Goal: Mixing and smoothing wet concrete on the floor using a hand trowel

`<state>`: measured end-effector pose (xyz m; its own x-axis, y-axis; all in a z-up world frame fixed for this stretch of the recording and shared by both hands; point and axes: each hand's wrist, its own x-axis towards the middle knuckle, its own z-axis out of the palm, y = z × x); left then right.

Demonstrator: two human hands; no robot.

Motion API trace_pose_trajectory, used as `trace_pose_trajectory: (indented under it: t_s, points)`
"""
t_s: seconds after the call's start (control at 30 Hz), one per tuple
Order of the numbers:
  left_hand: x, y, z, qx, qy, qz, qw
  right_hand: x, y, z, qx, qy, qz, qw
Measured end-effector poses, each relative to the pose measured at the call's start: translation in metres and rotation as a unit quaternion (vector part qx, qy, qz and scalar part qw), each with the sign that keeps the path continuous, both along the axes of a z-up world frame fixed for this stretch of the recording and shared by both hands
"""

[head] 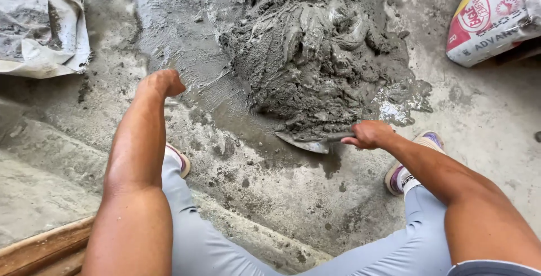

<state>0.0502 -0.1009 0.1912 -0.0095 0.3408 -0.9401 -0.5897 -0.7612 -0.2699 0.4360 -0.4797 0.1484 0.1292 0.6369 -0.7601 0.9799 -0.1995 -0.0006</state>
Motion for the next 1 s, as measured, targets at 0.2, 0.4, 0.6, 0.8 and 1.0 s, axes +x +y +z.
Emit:
trace_pose_trajectory:
  t_s: [0.2, 0.4, 0.6, 0.8, 1.0]
  points:
    - [-0.035, 0.061, -0.114, 0.045, -0.529, 0.611, 0.587, -0.015, 0.019, 0.031, 0.063, -0.040, -0.002, 0.997]
    - [-0.045, 0.096, -0.170, 0.044, -0.539, 0.584, 0.605, -0.007, 0.019, 0.053, 0.072, -0.043, -0.015, 0.996]
    - [-0.029, 0.036, -0.065, 0.047, -0.523, 0.600, 0.603, 0.001, 0.031, 0.080, 0.112, -0.069, -0.073, 0.989]
    - [-0.043, 0.095, -0.146, 0.046, -0.513, 0.619, 0.593, 0.030, 0.057, 0.076, 0.179, 0.042, -0.209, 0.961]
    - [-0.008, 0.022, -0.036, -0.100, 0.092, -0.379, 0.916, 0.020, 0.097, 0.078, 0.123, 0.449, -0.544, 0.698]
